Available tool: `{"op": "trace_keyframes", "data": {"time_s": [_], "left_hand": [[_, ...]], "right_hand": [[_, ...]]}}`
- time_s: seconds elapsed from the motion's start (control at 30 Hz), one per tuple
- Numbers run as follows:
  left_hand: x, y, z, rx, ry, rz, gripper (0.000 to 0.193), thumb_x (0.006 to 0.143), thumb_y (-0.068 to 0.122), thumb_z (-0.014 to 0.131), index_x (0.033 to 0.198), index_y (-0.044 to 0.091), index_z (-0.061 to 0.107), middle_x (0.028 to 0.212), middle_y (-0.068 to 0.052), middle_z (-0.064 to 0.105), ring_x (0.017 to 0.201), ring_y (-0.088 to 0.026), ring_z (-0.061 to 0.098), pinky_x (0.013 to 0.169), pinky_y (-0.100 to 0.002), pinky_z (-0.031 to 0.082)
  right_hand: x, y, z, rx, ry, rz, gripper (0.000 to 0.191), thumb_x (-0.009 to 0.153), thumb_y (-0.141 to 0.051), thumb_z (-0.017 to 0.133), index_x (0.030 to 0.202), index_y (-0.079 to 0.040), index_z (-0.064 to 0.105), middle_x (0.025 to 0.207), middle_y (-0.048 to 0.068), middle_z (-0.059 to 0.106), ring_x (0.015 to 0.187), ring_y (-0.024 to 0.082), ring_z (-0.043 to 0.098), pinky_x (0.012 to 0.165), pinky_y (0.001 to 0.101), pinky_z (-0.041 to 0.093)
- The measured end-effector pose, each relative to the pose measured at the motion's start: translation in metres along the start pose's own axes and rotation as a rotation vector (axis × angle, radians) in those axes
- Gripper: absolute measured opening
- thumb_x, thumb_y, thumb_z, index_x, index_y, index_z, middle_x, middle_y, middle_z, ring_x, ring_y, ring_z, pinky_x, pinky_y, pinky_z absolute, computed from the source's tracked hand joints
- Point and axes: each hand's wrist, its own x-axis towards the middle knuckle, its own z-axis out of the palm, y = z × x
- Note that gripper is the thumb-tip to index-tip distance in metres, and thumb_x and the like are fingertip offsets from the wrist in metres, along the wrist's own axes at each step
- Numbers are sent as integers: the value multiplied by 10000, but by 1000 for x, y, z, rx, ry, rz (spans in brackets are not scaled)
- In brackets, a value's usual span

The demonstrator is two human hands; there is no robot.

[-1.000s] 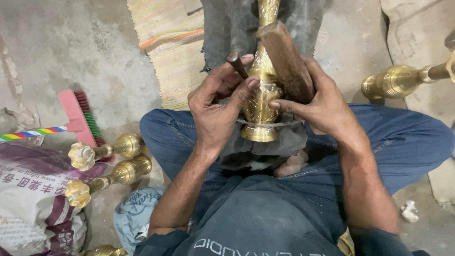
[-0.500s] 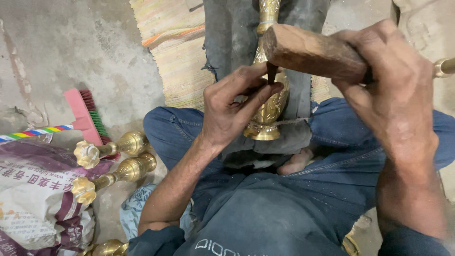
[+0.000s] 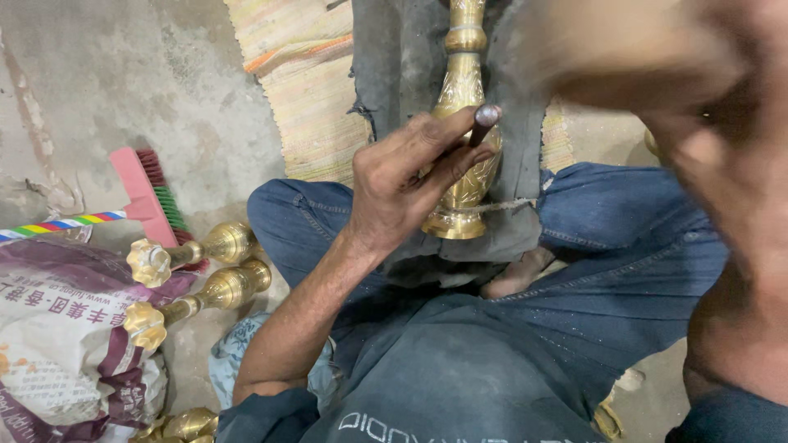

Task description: The person sits cross-legged on the floor and engraves decorative patterns into a brass vase, holding a chisel against the metal and striking it with a wooden mallet. They reposition the vase and the chisel between strikes to work on different areas of the design.

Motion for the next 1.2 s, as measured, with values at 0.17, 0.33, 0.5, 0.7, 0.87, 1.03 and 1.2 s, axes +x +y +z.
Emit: {"op": "trace_keyframes", "data": {"time_s": [0.17,0.33,0.5,0.7,0.87,1.03,1.2], "left_hand": [[2,0,-1,-10,-10,-21,360,990,152,835,1307,108,670,1057,-28,742,898,-111,750,709,-230,637],[2,3,-4,-33,-25,-26,331,1013,117,820,1305,86,667,1056,-48,741,934,-126,767,748,-244,646],[4,0,-3,-49,-10,-15,331,1007,123,834,1291,112,664,1035,-45,740,908,-116,767,736,-235,642],[1,4,4,-77,58,-83,372,1036,109,806,1367,108,635,1085,-37,753,941,-101,779,787,-227,649],[0,8,4,7,50,-59,402,1000,126,833,1360,110,655,1072,-37,748,868,-90,758,724,-221,649],[4,9,1,-27,35,-72,330,1018,124,823,1313,110,676,1027,-36,747,878,-89,768,726,-217,648],[6,11,-1,16,29,-92,245,989,124,846,1186,91,704,1019,-43,745,807,-100,753,673,-240,599]], "right_hand": [[-2,5,1,31,-55,62,329,1045,-30,809,1306,-40,609,1141,180,696,1064,270,710,901,374,599],[2,1,-5,-38,-11,-14,298,960,-8,853,1179,-23,651,1055,139,683,987,246,695,842,348,568],[-10,14,6,18,-43,-3,270,1014,-39,810,1211,0,630,1052,172,695,970,265,699,824,372,584],[-31,47,51,190,117,-123,298,1070,-8,718,1338,67,611,1121,191,684,996,269,712,777,340,580],[-29,47,48,-64,35,-139,202,1037,-19,738,1231,-9,685,1032,124,693,922,241,713,735,341,565],[-15,19,9,-104,-27,-43,203,1045,-70,786,1180,-62,634,1075,87,652,998,220,667,835,324,540],[4,-2,-8,-140,16,-95,303,939,-11,832,1178,-42,648,1092,110,685,1041,250,688,889,348,571]]}}
